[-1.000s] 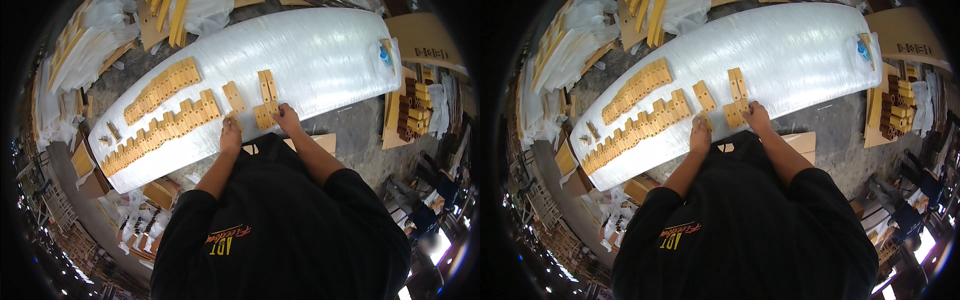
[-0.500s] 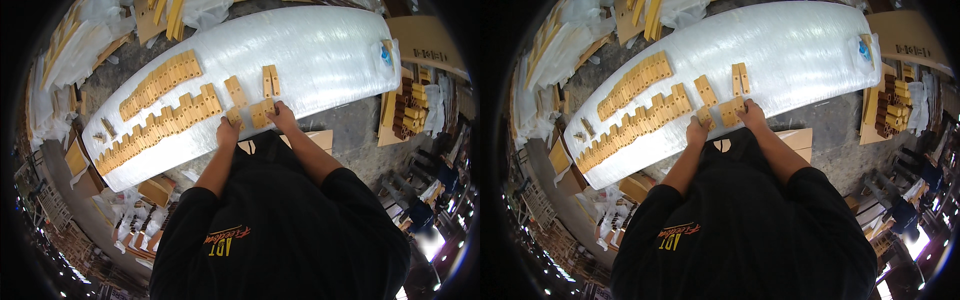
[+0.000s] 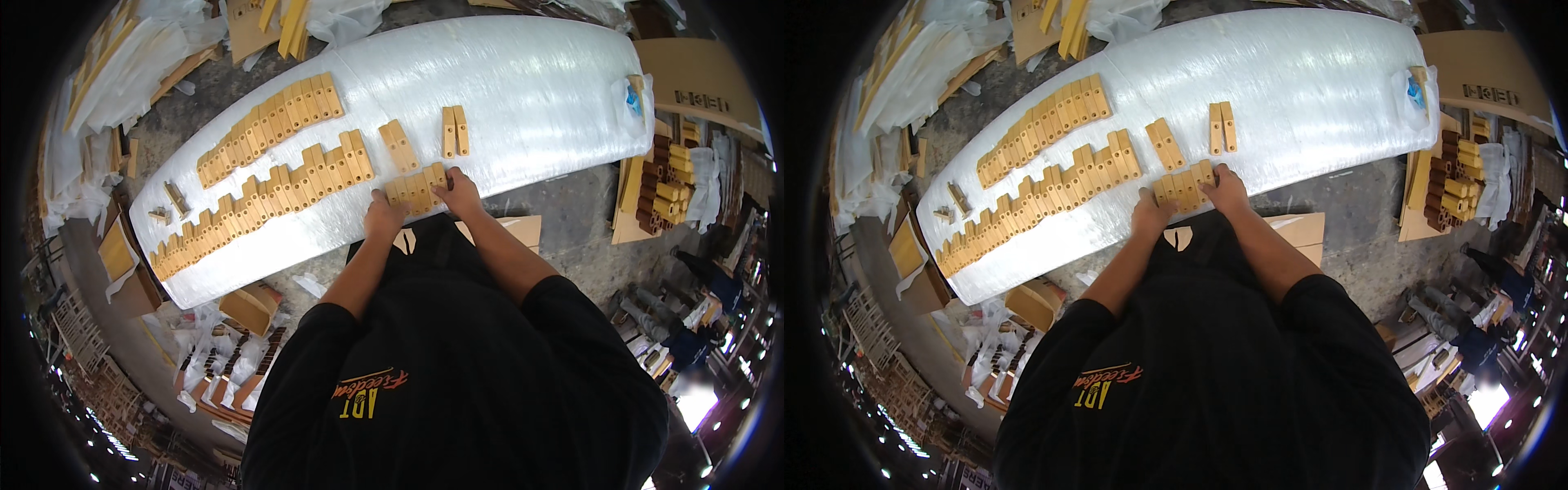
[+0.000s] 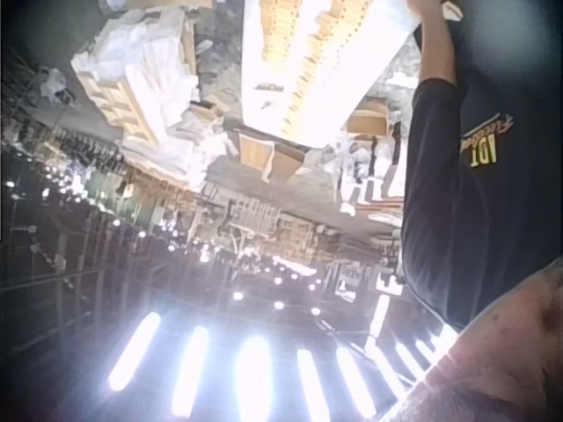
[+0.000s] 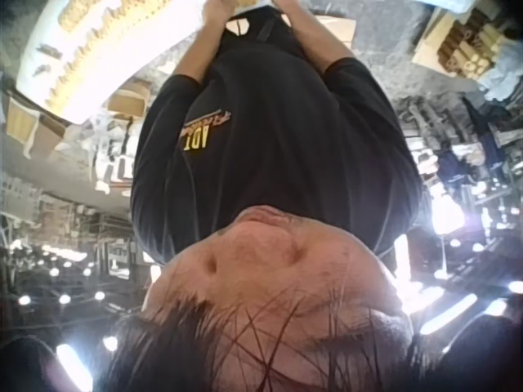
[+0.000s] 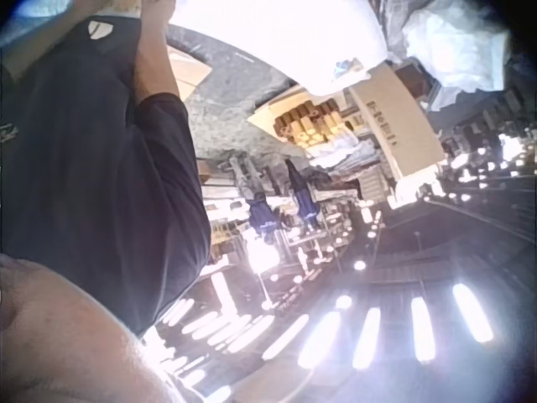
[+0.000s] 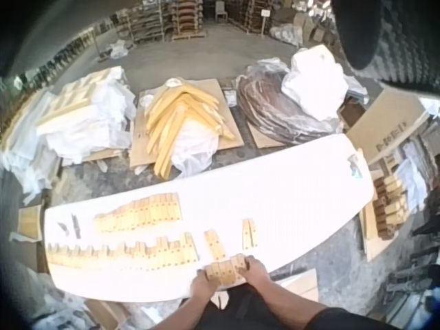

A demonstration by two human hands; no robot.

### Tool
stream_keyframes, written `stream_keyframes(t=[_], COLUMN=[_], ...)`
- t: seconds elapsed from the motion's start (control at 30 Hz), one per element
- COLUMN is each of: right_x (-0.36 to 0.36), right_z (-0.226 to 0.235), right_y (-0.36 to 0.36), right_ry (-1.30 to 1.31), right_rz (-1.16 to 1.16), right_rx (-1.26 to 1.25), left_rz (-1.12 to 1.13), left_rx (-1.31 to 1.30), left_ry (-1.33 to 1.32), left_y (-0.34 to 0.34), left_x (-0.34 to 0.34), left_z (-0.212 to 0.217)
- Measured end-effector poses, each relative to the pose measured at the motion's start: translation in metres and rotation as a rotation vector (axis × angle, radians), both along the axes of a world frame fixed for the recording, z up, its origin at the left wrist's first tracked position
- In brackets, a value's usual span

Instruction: The person picks up small wooden parts from a white plastic-wrapped surface and places them into a cardboard box. They repeatedly transfer the parts between the surface and the box, arranging them in rows.

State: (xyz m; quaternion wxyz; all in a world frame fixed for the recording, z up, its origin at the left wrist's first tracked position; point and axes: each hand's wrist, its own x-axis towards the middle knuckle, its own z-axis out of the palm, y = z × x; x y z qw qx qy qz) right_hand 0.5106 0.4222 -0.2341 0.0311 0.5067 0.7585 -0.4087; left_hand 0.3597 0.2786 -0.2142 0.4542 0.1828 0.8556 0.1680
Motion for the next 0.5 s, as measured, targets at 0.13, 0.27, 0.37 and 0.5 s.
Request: stream_keyframes(t=[0.13, 0.27, 0.37, 0.5], right_x=[0.004, 0.003, 0.006, 0.007], right_z=[0.005, 0.009, 0.008, 0.012], right_y=[-0.003, -0.008, -0.008, -0.009], right_ry=[-0.041, -0.045, -0.030, -0.049], right_rz=[0.009, 0.007, 0.022, -0.004], right_rx=[-0.008, -0.039, -0.029, -0.060], left_rz=[-0.018, -0.023, -0.002, 0.003], left_rx=[-0.113, -0.132, -0.113, -0.091], left_ry=[-0.021, -0.017, -0.009, 0.002], left_y=[0.013, 0.016, 0.015, 0.014], left_x=[0.007, 0.006, 0.009, 0.010], left_z=[0.013, 0.012, 0.012, 0.010])
